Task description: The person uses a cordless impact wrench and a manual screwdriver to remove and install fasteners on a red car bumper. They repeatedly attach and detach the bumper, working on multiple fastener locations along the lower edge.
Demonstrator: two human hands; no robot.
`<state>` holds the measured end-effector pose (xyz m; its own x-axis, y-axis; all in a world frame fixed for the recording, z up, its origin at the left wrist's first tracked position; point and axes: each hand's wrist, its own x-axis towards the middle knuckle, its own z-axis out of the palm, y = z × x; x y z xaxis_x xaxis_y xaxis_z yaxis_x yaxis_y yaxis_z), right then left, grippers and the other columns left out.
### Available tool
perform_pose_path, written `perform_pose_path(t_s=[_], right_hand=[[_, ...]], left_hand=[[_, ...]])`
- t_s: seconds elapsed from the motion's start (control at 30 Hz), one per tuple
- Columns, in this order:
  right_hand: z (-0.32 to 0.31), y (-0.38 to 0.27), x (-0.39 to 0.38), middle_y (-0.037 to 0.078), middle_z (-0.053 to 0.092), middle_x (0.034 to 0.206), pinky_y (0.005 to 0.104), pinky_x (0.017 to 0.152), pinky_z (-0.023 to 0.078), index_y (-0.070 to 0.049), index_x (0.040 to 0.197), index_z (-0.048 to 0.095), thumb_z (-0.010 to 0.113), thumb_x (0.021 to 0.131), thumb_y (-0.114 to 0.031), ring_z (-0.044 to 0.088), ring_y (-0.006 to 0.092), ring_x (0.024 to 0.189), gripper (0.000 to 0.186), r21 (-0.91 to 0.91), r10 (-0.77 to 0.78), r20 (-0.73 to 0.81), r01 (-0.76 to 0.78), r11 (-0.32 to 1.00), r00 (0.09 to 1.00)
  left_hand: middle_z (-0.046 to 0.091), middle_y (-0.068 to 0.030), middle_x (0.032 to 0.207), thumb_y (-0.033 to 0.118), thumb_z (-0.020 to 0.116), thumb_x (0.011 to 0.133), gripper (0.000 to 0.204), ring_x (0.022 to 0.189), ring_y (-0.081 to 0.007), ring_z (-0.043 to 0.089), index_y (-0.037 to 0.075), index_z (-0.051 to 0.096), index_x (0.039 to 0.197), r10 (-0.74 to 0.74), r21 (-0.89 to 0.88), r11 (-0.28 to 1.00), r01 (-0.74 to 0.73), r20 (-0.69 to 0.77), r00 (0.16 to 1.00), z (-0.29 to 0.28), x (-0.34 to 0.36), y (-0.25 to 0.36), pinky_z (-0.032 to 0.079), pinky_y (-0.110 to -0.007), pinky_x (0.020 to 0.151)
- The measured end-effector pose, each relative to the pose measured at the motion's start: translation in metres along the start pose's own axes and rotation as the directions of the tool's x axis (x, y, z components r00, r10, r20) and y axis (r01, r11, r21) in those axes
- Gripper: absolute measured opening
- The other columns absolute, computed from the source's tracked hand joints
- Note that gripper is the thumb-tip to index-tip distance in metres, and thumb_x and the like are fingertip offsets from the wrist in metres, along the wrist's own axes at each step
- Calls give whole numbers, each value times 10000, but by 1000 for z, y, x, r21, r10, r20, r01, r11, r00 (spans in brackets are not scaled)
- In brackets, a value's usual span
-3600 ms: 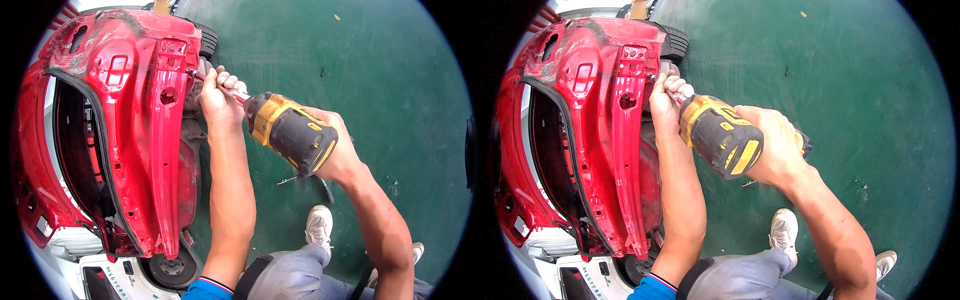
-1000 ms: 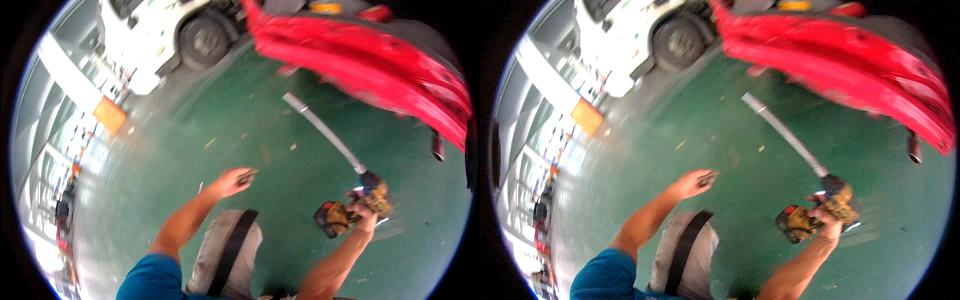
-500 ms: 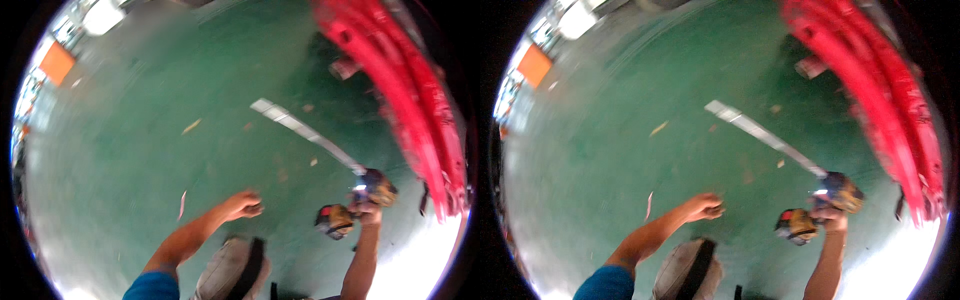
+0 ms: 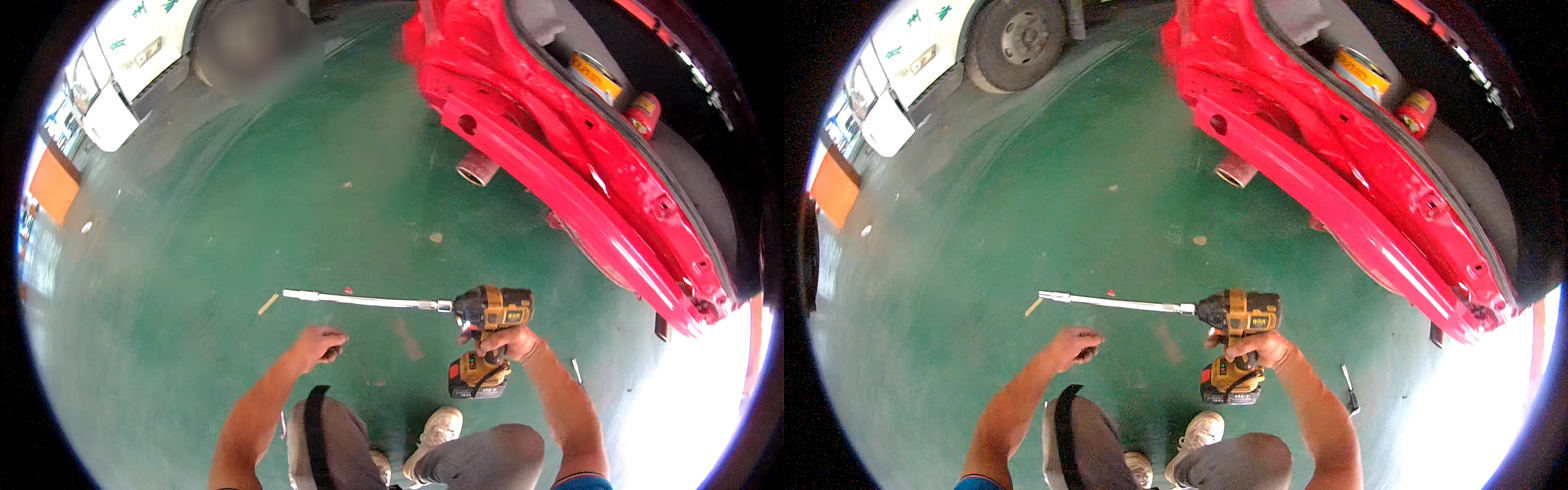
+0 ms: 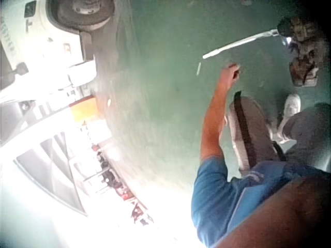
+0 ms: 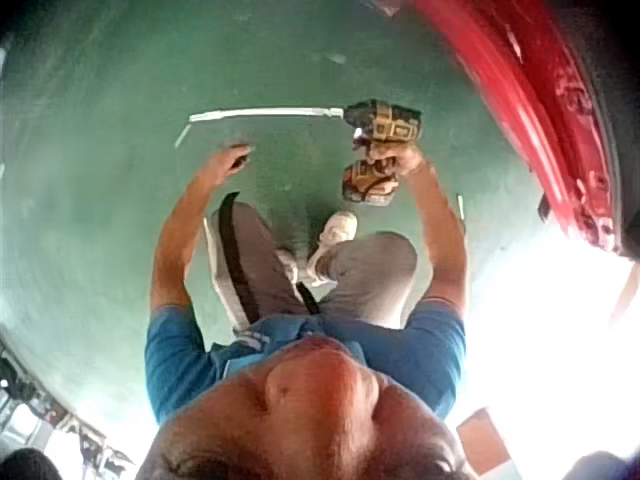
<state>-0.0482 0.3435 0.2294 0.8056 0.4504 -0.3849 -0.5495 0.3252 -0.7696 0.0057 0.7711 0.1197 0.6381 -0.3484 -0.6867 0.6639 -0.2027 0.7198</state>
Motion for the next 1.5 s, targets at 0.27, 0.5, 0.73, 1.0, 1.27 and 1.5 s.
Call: perform_pose_path(t_s=[0.27, 0.5, 0.73, 1.0, 1.27, 1.5], right_hand=[[-95, 69, 18, 144, 672, 1086, 349, 740, 559, -33, 1166, 618, 724, 701, 16, 667, 281, 1008, 480, 187, 114, 14, -115, 976, 993], [-135, 110, 30, 188, 675, 1081, 331, 690, 536, -29, 1140, 592, 726, 708, -42, 640, 204, 760, 452, 299, 220, -16, -205, 932, 975], [-156, 121, 42, 105, 705, 1023, 329, 716, 538, -47, 1095, 640, 710, 757, -30, 645, 186, 775, 345, 377, 420, -40, -376, 847, 906], [-155, 115, 38, 97, 719, 853, 382, 672, 519, -53, 1000, 725, 805, 680, -225, 678, 224, 776, 372, -303, 293, -636, -580, 756, 714], [-124, -23, 38, 101, 711, 905, 314, 724, 531, -13, 1067, 674, 745, 821, -189, 653, 159, 826, 311, -587, 23, -616, -478, 653, 788], [78, -225, 116, 137, 682, 986, 338, 817, 510, 21, 1112, 640, 709, 765, -8, 660, 239, 881, 355, -927, -674, -345, -349, 135, 654]], left_hand=[[603, -25, 708, 200, 695, 877, 249, 585, -112, 536, 2, 698, 1028, -174, 217, 958, 188, -80, 981, -9, -74, 37, 404, -273, 504], [641, -34, 779, 208, 661, 899, 263, 627, -126, 591, 8, 695, 1067, -160, 332, 922, 199, -141, 977, 33, -90, 153, 467, -272, 548], [640, -40, 763, 246, 634, 916, 279, 648, -131, 606, 13, 690, 1059, -153, 667, 716, 205, -136, 979, 31, -91, 223, 487, -300, 588], [663, -142, 788, 335, 603, 869, 347, 706, -269, 663, 5, 666, 957, -126, 830, 557, -33, 124, 984, 0, 32, 199, 513, -395, 656], [664, -217, 894, 255, 541, 877, 264, 823, -391, 655, 12, 643, 894, 130, 887, 219, -406, 386, 913, -11, 211, 111, 520, -500, 711], [616, -197, 1002, 242, 596, 866, 306, 891, -365, 658, -1, 587, 1052, 182, 826, 29, -563, 549, 816, 7, 263, 121, 561, -465, 727]])
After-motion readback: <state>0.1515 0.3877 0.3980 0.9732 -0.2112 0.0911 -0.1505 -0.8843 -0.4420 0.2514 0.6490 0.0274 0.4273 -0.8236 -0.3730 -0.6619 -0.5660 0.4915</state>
